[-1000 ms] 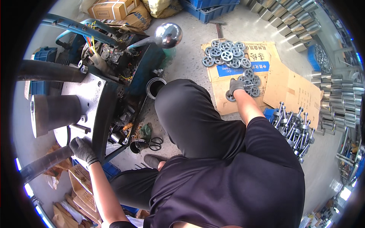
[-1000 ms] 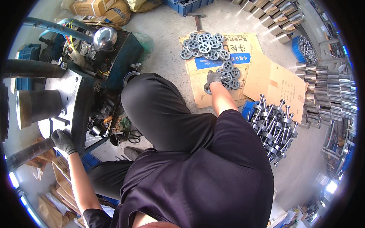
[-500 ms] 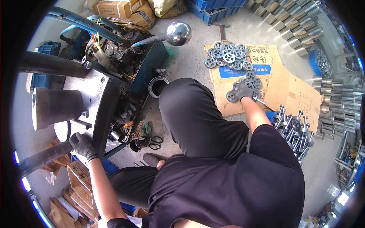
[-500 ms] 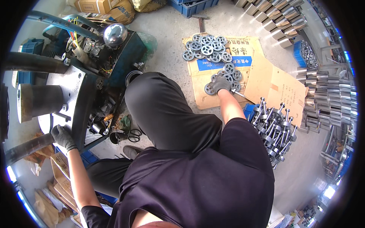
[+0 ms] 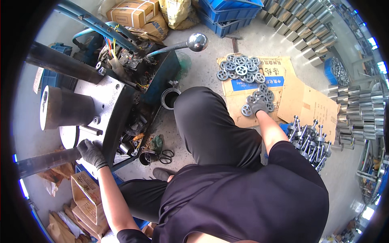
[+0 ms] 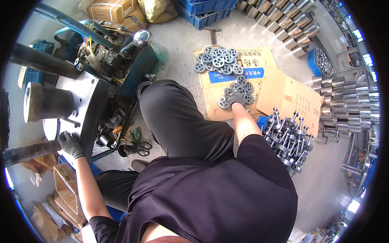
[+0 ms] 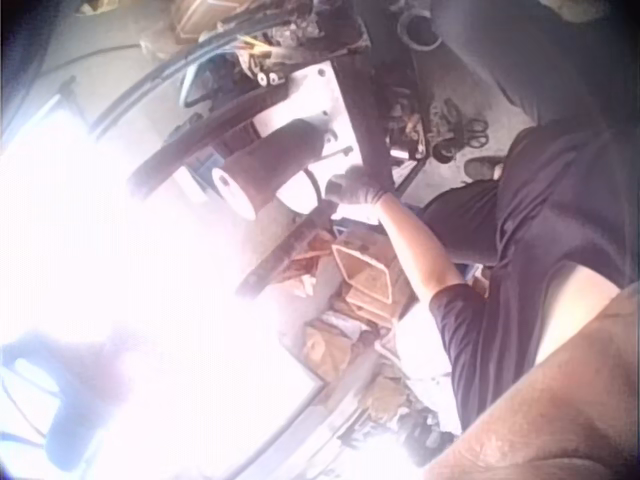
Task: The person assembles metal components using a stationary press machine, placing a rod and gear onto the base, lowering the press head, and then removing the completed assembly to a pile.
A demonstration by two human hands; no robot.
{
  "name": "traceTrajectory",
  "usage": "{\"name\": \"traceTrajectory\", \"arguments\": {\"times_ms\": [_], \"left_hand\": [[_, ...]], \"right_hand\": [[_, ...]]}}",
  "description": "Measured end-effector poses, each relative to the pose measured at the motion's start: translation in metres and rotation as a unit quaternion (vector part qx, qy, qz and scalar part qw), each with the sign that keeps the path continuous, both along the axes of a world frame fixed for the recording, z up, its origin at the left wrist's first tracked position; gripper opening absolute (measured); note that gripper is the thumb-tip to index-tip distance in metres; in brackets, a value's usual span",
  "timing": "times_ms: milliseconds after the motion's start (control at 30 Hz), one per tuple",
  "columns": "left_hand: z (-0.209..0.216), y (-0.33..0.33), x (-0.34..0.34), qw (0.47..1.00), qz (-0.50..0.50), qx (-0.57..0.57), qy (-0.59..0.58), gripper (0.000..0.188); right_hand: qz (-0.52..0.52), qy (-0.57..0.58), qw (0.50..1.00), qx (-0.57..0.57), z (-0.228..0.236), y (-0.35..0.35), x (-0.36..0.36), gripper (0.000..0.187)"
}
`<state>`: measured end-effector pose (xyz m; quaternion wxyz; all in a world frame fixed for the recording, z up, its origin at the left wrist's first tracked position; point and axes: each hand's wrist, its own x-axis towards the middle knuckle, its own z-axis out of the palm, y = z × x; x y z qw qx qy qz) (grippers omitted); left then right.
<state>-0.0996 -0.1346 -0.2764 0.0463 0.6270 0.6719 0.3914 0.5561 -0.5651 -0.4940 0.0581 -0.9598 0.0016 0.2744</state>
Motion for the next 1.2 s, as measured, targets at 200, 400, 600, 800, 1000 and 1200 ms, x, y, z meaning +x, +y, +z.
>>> {"name": "traceTrajectory", "arguments": {"times_ms": [200, 400, 600, 800, 1000, 1200], "left_hand": [[-0.011, 0.004, 0.031, 0.999, -0.011, -0.011, -0.03, 0.036], [-0.007, -0.001, 0.019, 1.0, 0.0, 0.0, -0.031, 0.033], [0.012, -0.012, -0.043, 0.998, 0.007, 0.06, -0.012, 0.027], [-0.014, 0.006, 0.001, 0.984, -0.069, 0.084, -0.142, 0.028], [0.045, -0.052, 0.067, 0.881, -0.175, 0.107, -0.427, 0.026], [0.09, -0.162, 0.109, 0.793, -0.292, -0.163, -0.51, 0.03]], "right_hand": [[-0.212, -0.068, 0.96, 0.17, -0.081, -0.066, 0.036, 0.097], [-0.069, -0.105, 0.975, 0.181, -0.114, -0.073, 0.031, 0.07], [0.298, 0.122, 0.941, -0.098, 0.017, 0.015, -0.087, 0.063], [0.467, 0.148, 0.859, -0.149, 0.024, -0.02, -0.067, 0.059], [0.607, 0.012, 0.768, -0.207, 0.11, 0.054, -0.024, 0.06], [0.598, -0.09, 0.794, -0.06, 0.226, 0.201, -0.04, 0.066]]}}
